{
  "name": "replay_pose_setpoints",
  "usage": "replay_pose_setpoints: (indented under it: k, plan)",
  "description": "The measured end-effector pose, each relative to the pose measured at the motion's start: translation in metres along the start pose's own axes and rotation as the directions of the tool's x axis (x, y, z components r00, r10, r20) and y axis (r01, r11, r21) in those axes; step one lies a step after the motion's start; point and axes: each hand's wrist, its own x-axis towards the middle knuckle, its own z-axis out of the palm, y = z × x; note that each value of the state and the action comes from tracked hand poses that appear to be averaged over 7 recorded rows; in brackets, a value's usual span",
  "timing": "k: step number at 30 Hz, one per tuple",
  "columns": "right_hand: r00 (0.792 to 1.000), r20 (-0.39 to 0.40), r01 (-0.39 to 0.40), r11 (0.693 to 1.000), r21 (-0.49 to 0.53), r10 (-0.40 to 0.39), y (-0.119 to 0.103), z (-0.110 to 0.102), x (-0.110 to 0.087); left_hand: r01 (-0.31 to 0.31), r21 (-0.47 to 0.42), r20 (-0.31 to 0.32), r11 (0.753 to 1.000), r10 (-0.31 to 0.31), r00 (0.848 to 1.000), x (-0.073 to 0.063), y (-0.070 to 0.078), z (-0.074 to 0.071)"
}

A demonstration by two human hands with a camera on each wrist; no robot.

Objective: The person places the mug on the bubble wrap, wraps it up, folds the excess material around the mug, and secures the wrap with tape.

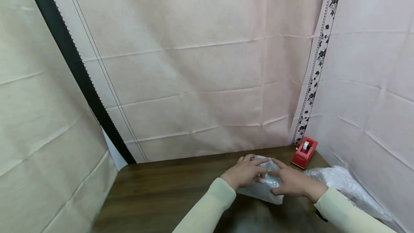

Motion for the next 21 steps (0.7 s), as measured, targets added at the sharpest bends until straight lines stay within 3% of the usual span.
replay_pose_setpoints:
  k: [7,10,14,17,21]
  plan:
    - [0.995,0.095,-0.008,0.997,0.075,0.000,0.002,-0.013,0.003,0.016,-0.037,0.063,0.999,-0.014,0.998,0.002,-0.001,-0.006]
    - [0.991,0.135,-0.018,0.990,0.139,-0.001,0.002,-0.019,0.006,0.021,-0.032,0.071,0.999,-0.018,0.997,0.005,-0.003,-0.011]
    - [0.988,0.155,-0.020,0.990,0.140,-0.002,-0.001,-0.020,0.009,0.011,-0.034,0.070,0.999,-0.009,0.997,0.007,-0.008,-0.016]
    - [0.985,0.170,-0.049,0.991,0.123,0.028,-0.002,-0.021,0.010,-0.011,-0.057,0.073,0.998,0.015,0.997,0.008,-0.012,-0.015]
    - [0.970,0.236,-0.092,0.986,0.137,0.058,0.000,-0.027,0.009,0.010,-0.116,0.087,0.993,0.000,0.996,0.006,-0.014,-0.007]
